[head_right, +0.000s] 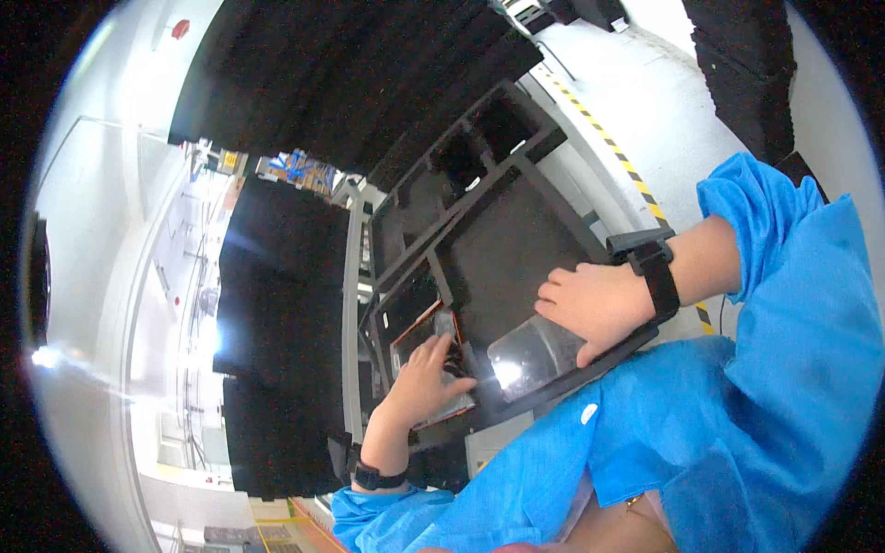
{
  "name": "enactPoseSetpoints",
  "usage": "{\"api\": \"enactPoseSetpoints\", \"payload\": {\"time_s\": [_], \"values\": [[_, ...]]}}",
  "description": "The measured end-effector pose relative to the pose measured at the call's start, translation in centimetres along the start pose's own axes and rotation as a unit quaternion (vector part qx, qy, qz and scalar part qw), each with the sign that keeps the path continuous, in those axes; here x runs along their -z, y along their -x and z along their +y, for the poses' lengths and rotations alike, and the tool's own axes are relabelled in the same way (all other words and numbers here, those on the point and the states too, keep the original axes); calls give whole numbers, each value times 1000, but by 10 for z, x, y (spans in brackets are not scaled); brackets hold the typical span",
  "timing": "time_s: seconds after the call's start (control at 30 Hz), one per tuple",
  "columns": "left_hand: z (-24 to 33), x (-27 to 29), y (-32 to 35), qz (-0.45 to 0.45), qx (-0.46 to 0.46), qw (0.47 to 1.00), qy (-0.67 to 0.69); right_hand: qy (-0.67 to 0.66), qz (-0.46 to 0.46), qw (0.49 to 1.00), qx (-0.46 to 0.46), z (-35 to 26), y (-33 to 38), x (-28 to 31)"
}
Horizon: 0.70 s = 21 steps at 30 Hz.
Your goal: Sorting and organizing small rectangular electronic parts or screen assemblies into foam trays.
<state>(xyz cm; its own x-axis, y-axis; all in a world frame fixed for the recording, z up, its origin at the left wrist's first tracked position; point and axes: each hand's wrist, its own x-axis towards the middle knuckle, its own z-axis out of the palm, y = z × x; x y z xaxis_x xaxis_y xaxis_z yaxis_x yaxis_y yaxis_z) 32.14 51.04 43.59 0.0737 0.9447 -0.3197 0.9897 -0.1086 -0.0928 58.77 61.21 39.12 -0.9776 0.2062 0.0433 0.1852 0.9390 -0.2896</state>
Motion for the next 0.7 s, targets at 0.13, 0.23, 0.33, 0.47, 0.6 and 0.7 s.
{"api": "enactPoseSetpoints", "payload": {"time_s": [0.13, 0.23, 0.33, 0.47, 0.6, 0.7], "values": [[-51, -23, -12, 94, -1, 986, 136, 27, -80, 996, -29, -1, -20, 18], [-81, -33, -25, 88, 91, 987, 104, -32, -175, 984, -29, 7, -38, 21], [-97, -31, -32, 93, 84, 984, 125, -65, -179, 982, 17, 14, -56, 35], [-96, -30, -29, 114, 79, 984, 111, -164, -149, 974, -33, 17, -81, 70], [-94, -21, -19, 85, 101, 990, 57, -295, 75, 943, -132, 43, -145, 84], [-105, -26, -24, 103, 59, 992, 33, -505, 166, 819, -215, 76, -216, 85]]}}
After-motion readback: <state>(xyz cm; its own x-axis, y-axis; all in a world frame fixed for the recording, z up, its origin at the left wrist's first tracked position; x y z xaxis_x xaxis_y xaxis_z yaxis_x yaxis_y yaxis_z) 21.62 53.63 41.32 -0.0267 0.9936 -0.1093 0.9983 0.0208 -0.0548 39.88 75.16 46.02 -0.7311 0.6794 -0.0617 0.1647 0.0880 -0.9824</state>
